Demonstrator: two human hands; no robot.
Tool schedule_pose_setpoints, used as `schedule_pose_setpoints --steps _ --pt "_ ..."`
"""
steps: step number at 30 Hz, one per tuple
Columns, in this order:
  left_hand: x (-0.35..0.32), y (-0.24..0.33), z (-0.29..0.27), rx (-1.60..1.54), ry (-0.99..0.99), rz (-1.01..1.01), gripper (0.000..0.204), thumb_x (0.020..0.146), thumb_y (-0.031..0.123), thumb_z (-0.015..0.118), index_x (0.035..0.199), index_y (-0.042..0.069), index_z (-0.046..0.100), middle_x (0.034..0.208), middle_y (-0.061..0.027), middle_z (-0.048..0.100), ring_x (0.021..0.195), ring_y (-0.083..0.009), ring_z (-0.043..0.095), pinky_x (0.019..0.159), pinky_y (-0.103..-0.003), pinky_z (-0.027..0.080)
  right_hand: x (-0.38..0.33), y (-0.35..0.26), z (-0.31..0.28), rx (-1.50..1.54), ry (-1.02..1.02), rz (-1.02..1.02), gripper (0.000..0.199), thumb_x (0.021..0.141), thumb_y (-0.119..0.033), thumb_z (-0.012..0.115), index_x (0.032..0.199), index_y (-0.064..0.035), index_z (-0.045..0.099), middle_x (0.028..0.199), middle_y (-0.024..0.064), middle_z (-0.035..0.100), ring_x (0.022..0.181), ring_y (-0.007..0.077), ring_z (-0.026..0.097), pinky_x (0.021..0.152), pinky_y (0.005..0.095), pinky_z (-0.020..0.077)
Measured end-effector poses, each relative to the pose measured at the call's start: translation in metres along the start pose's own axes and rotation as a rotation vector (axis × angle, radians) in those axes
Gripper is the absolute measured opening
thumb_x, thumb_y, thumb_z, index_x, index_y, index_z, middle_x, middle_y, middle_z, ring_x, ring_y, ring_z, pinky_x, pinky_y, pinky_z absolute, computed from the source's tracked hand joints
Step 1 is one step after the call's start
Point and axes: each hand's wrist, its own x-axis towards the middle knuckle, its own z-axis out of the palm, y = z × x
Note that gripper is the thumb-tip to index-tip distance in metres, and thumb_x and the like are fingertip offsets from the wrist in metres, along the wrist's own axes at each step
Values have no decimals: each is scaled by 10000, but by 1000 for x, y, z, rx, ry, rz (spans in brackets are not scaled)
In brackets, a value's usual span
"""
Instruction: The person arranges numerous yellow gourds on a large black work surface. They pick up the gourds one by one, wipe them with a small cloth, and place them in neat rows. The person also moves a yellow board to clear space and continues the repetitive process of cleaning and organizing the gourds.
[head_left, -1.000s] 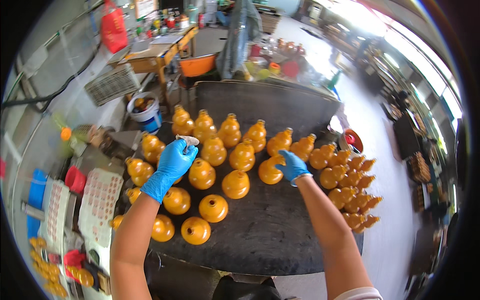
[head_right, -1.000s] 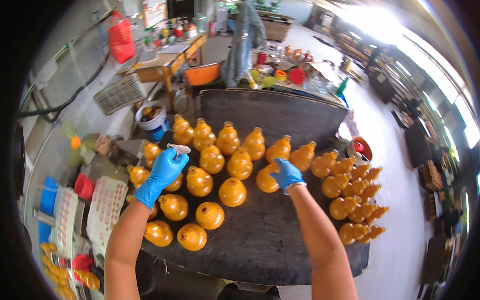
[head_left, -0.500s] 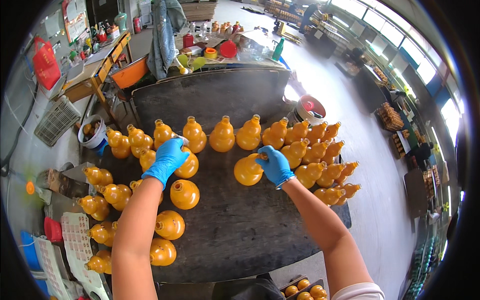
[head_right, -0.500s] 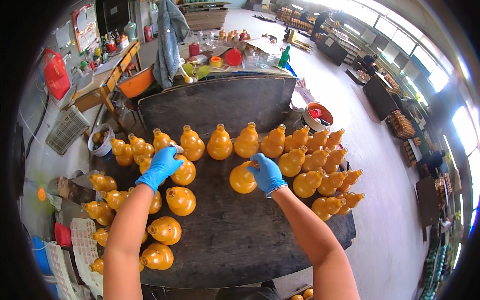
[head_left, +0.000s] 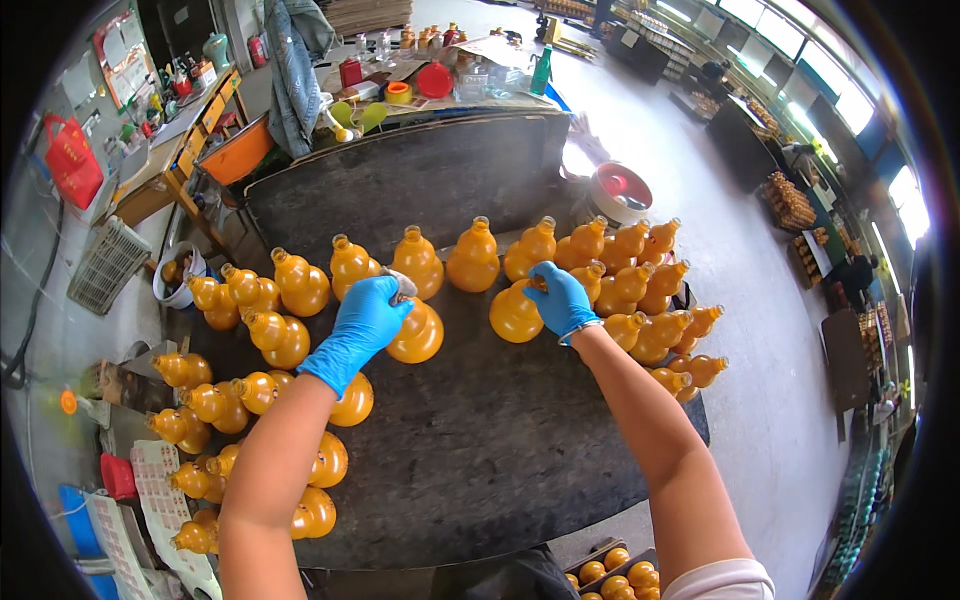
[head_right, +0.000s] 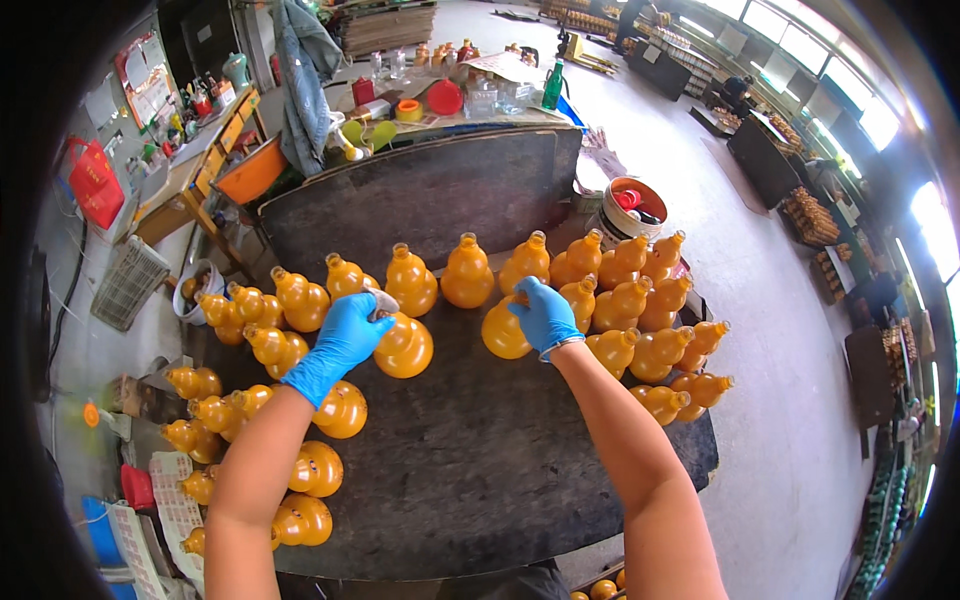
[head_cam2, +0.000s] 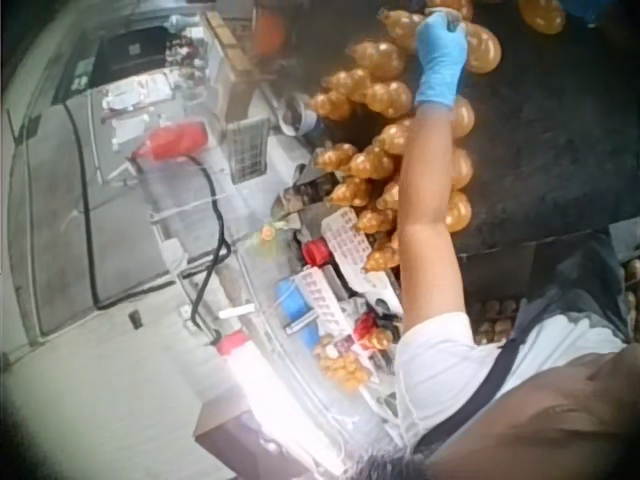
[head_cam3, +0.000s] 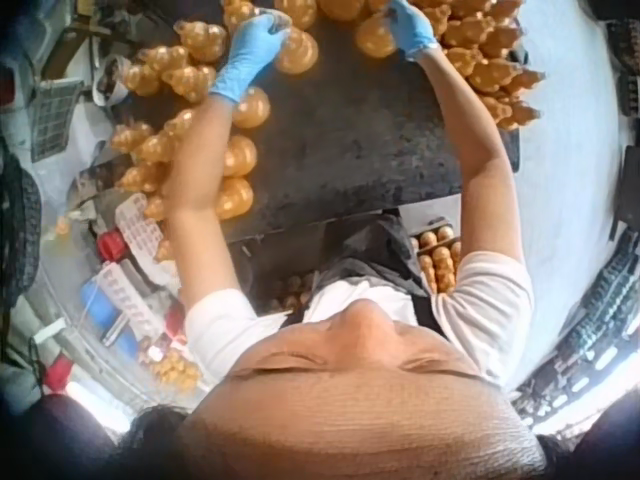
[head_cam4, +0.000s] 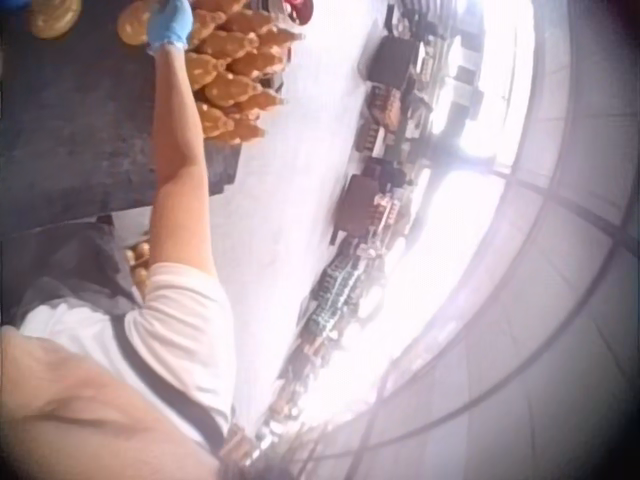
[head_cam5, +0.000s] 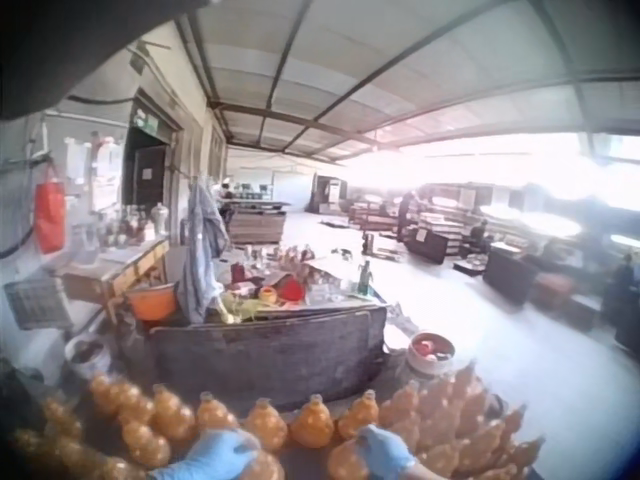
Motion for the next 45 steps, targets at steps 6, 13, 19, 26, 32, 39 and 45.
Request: schedule_pose_setpoints --steps 6,13,19,26,32,39,45 --pt "23 18 49 30 9 -49 210 812 97 693 1005 16 683 874 -135 684 750 -239 656 747 -313 532 8 -1 3 4 -22 35 218 811 -182 693 916 -49 557 813 160 636 763 355 630 673 361 506" --pt "38 18 83 102 41 -19 196 799 100 702 976 18 675 854 -123 678 737 -244 654 725 -324 530 14 -9 6 -68 -88 95 224 815 -180 698 897 -47 537 798 150 639 761 344 638 668 371 509" --pt "39 39 89 114 62 -93 194 800 119 706 951 12 649 804 -119 665 734 -251 660 704 -334 529 9 -10 9 -71 -81 137 209 816 -163 696 894 -39 547 807 150 642 760 345 639 668 364 511" --pt "36 29 106 84 319 -87 171 788 124 713 915 32 644 787 -124 664 722 -285 662 669 -358 528 11 -10 10 -85 -16 94 204 799 -135 701 927 -37 574 836 155 651 795 347 642 695 355 516" --pt "36 45 111 214 285 -96 174 792 158 697 889 35 622 839 -176 655 784 -353 647 672 -426 520 6 8 10 207 -57 76 331 809 -167 712 1087 -31 592 1010 156 666 920 326 649 803 351 521" --pt "23 43 84 95 272 -104 223 820 204 682 881 10 592 830 -199 643 821 -385 636 693 -434 521 -18 -44 -15 -172 33 31 577 795 -223 730 1299 -52 509 1249 160 582 1110 330 585 926 361 484" --pt "-17 0 -78 382 171 -302 288 769 281 695 906 39 619 870 -195 636 809 -383 630 699 -434 516 -39 -103 -28 -98 128 -124 346 792 -177 731 1105 -60 640 1078 142 653 906 315 649 801 339 527"
